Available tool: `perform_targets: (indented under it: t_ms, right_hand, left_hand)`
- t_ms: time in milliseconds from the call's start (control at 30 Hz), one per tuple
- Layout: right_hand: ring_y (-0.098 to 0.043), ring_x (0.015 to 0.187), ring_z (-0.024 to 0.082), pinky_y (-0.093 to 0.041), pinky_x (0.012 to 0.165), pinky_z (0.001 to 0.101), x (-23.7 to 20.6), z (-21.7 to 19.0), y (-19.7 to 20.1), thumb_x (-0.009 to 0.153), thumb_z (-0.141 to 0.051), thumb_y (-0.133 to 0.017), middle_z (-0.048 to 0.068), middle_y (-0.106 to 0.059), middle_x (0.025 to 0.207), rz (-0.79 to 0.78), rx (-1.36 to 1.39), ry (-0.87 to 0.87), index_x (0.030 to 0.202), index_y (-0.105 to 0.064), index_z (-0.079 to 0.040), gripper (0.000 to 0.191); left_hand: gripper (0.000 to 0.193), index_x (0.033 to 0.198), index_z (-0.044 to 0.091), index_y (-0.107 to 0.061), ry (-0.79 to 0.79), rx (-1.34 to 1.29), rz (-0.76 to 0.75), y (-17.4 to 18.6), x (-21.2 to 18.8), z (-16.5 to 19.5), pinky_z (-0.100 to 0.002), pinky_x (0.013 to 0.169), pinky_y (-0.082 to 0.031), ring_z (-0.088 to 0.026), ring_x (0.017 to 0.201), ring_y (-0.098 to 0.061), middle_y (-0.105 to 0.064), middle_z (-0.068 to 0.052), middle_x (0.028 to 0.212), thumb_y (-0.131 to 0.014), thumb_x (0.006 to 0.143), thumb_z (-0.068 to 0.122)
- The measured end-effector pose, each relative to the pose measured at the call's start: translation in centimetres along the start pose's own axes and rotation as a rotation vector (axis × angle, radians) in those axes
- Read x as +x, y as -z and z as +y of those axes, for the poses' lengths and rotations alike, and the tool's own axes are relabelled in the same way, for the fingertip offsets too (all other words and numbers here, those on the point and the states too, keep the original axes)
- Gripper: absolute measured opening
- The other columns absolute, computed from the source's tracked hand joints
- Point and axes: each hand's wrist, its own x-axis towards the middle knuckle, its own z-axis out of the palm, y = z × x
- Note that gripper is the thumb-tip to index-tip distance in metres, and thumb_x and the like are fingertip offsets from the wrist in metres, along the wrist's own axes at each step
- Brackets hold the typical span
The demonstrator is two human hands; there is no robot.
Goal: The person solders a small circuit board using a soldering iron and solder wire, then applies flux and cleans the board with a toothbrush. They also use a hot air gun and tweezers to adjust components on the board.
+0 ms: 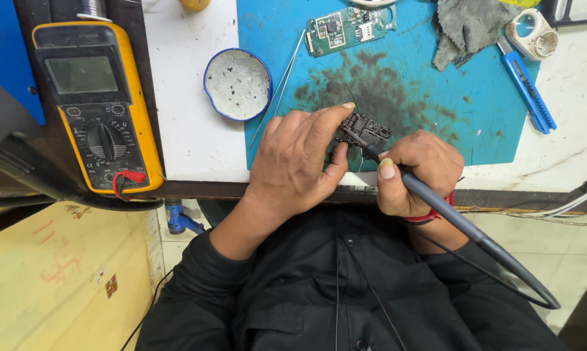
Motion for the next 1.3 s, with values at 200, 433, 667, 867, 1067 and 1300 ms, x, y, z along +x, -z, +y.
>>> perform_targets:
  t_ms: [200, 433, 667, 867, 1067, 1300]
  right_hand:
    - [-0.063, 0.065, 0.025, -0.048, 0.057, 0.0333, -0.06, -0.11, -0.19, 0.098, -0.013, -0.064, 0.009, -0.064, 0.076, 0.009, -0.002, 0.001, 0.091, -0.055, -0.004, 0.014]
    - [-0.063, 0.065, 0.025, -0.048, 0.057, 0.0336, -0.11, -0.22, -0.18, 0.098, -0.013, -0.064, 0.008, -0.064, 0.075, 0.004, -0.02, 0.014, 0.091, -0.055, -0.005, 0.015]
    - [-0.062, 0.064, 0.025, -0.047, 0.056, 0.0339, -0.04, -0.08, -0.17, 0.098, -0.013, -0.065, 0.009, -0.064, 0.076, 0.017, -0.013, 0.01, 0.091, -0.055, -0.005, 0.014]
    - [-0.062, 0.063, 0.025, -0.047, 0.057, 0.0346, -0.05, -0.05, -0.16, 0.097, -0.012, -0.064, 0.009, -0.064, 0.076, -0.003, -0.011, 0.019, 0.091, -0.054, -0.005, 0.014]
    - [-0.062, 0.065, 0.026, -0.047, 0.057, 0.035, 0.05, -0.11, -0.22, 0.096, -0.012, -0.064, 0.009, -0.064, 0.075, 0.011, -0.025, 0.023, 0.09, -0.055, -0.005, 0.014]
    - [-0.061, 0.064, 0.026, -0.046, 0.056, 0.035, 0.12, 0.02, -0.27, 0.098, -0.013, -0.064, 0.01, -0.063, 0.075, -0.011, -0.014, 0.022, 0.089, -0.055, -0.005, 0.015]
  left_hand:
    - [0.06, 0.144, 0.011, -0.049, 0.01, -0.008, -0.006, -0.02, 0.01, -0.06, -0.037, 0.084, -0.043, -0.02, 0.099, -0.062, -0.068, -0.001, 0.125, -0.077, 0.091, 0.013]
    - [0.059, 0.144, 0.01, -0.049, 0.002, 0.008, -0.003, -0.08, -0.02, -0.1, -0.037, 0.083, -0.042, -0.02, 0.099, -0.062, -0.068, -0.001, 0.123, -0.077, 0.091, 0.013]
    - [0.06, 0.143, 0.01, -0.049, -0.002, 0.011, -0.001, -0.1, 0.11, -0.13, -0.037, 0.083, -0.042, -0.02, 0.098, -0.061, -0.068, -0.001, 0.123, -0.077, 0.09, 0.014]
    - [0.059, 0.143, 0.01, -0.049, 0.002, 0.007, -0.002, -0.09, 0.08, -0.19, -0.037, 0.082, -0.042, -0.02, 0.098, -0.061, -0.068, -0.001, 0.123, -0.077, 0.09, 0.015]
    - [0.059, 0.143, 0.01, -0.05, -0.001, 0.012, 0.001, -0.16, 0.14, -0.21, -0.037, 0.082, -0.042, -0.02, 0.098, -0.061, -0.068, -0.001, 0.122, -0.077, 0.09, 0.015]
    - [0.059, 0.143, 0.01, -0.05, -0.009, 0.014, 0.006, -0.19, 0.07, -0.34, -0.037, 0.081, -0.042, -0.02, 0.096, -0.061, -0.069, -0.001, 0.12, -0.076, 0.09, 0.014]
